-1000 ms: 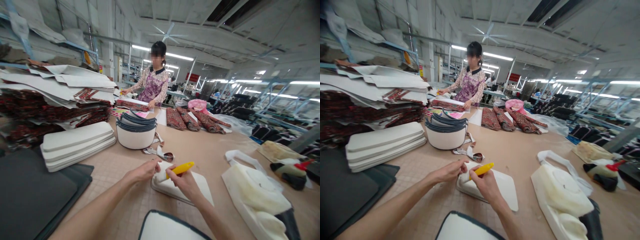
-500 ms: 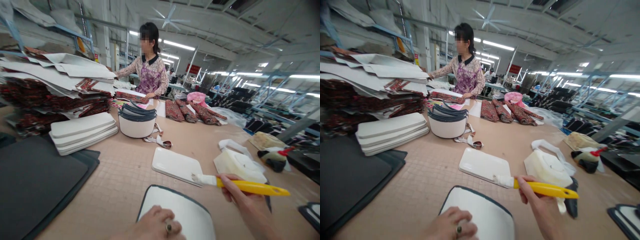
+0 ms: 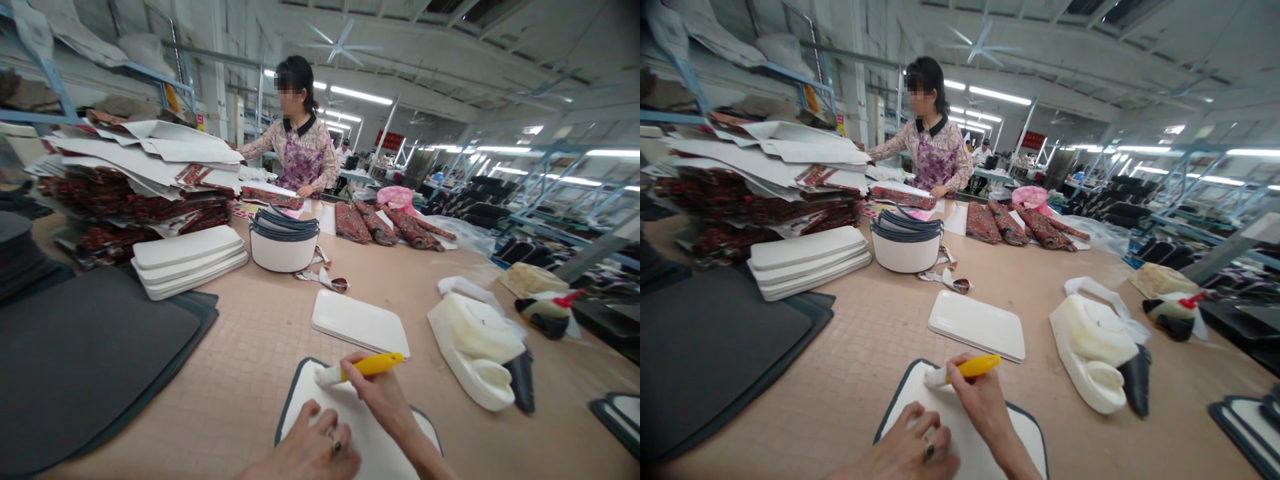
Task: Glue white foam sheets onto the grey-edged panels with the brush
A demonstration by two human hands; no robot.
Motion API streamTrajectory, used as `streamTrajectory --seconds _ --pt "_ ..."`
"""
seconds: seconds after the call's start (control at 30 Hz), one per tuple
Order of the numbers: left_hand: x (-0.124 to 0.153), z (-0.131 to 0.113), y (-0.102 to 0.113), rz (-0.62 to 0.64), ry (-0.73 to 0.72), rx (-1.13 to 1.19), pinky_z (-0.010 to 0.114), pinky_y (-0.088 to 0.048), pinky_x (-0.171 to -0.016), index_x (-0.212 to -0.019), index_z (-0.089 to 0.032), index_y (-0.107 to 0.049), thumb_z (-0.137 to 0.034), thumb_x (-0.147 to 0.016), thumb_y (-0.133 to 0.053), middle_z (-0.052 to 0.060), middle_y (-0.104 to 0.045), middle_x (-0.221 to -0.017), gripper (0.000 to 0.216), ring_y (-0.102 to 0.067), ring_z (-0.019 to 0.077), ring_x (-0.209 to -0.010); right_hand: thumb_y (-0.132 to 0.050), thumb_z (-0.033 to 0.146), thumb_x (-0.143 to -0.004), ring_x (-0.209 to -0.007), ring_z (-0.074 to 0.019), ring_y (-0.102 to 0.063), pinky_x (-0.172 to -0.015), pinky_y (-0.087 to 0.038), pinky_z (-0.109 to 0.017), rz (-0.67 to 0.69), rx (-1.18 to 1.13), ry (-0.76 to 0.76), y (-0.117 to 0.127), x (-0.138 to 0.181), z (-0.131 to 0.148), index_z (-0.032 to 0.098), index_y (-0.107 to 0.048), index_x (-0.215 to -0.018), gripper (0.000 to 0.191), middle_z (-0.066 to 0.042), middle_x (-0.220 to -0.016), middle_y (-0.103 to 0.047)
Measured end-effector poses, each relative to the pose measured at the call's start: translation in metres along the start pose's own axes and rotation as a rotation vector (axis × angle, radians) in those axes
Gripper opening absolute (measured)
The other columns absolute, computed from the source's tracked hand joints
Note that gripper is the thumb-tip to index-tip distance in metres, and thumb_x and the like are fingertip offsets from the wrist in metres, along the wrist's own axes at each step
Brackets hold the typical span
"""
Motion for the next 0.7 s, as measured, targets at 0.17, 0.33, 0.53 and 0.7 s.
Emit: streamTrajectory --seconds 0.17,0.33,0.53,0.7 --pt "0.005 0.011 0.030 0.121 0.037 0.290 0.036 -0.034 -0.084 -0.103 -0.023 -0.048 -0.015 -0.086 -0.046 0.003 -0.053 -0.102 0.020 -0.045 0.0211 -0.096 -0.054 0.054 -0.060 -0.051 -0.0176 -0.050 -0.051 -0.041 -0.027 -0.307 0.312 -0.284 0.127 0.049 -0.059 0.019 -0.062 -0.069 0.036 0.001 -0.049 -0.051" --pt "0.001 0.057 0.046 0.265 0.306 0.685 0.029 -0.038 -0.086 -0.125 -0.021 -0.036 0.007 -0.067 -0.039 0.007 -0.047 -0.116 0.065 -0.047 0.0170 -0.100 -0.058 0.057 -0.060 -0.053 -0.0156 -0.048 -0.050 -0.041 -0.025 -0.348 0.231 -0.302 0.131 0.089 -0.041 0.020 -0.062 -0.076 0.040 0.002 -0.053 -0.051" --pt "-0.014 0.067 0.045 0.383 0.392 0.714 0.025 -0.043 -0.067 -0.122 -0.015 -0.042 0.004 -0.068 -0.041 0.009 -0.056 -0.107 0.058 -0.055 0.0162 -0.080 -0.055 0.048 -0.071 -0.051 -0.0097 -0.042 -0.052 -0.036 -0.023 0.092 -0.101 -0.032 -0.025 0.074 0.027 0.019 -0.060 -0.071 0.029 0.002 -0.062 -0.054" --pt "-0.011 0.065 0.044 0.351 0.398 0.692 0.025 -0.043 -0.068 -0.120 -0.012 -0.046 0.005 -0.066 -0.041 0.010 -0.055 -0.107 0.057 -0.055 0.0167 -0.079 -0.054 0.047 -0.071 -0.052 -0.0114 -0.047 -0.054 -0.039 -0.024 0.041 0.002 -0.081 -0.006 0.088 -0.004 0.021 -0.058 -0.066 0.027 0.003 -0.058 -0.053"
Point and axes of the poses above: each hand's wrist, its own x-axis away from the middle knuckle, its own y-axis out of the back of the hand, z = x × y, the point moved 7 cm from there along -x, towards the middle knuckle
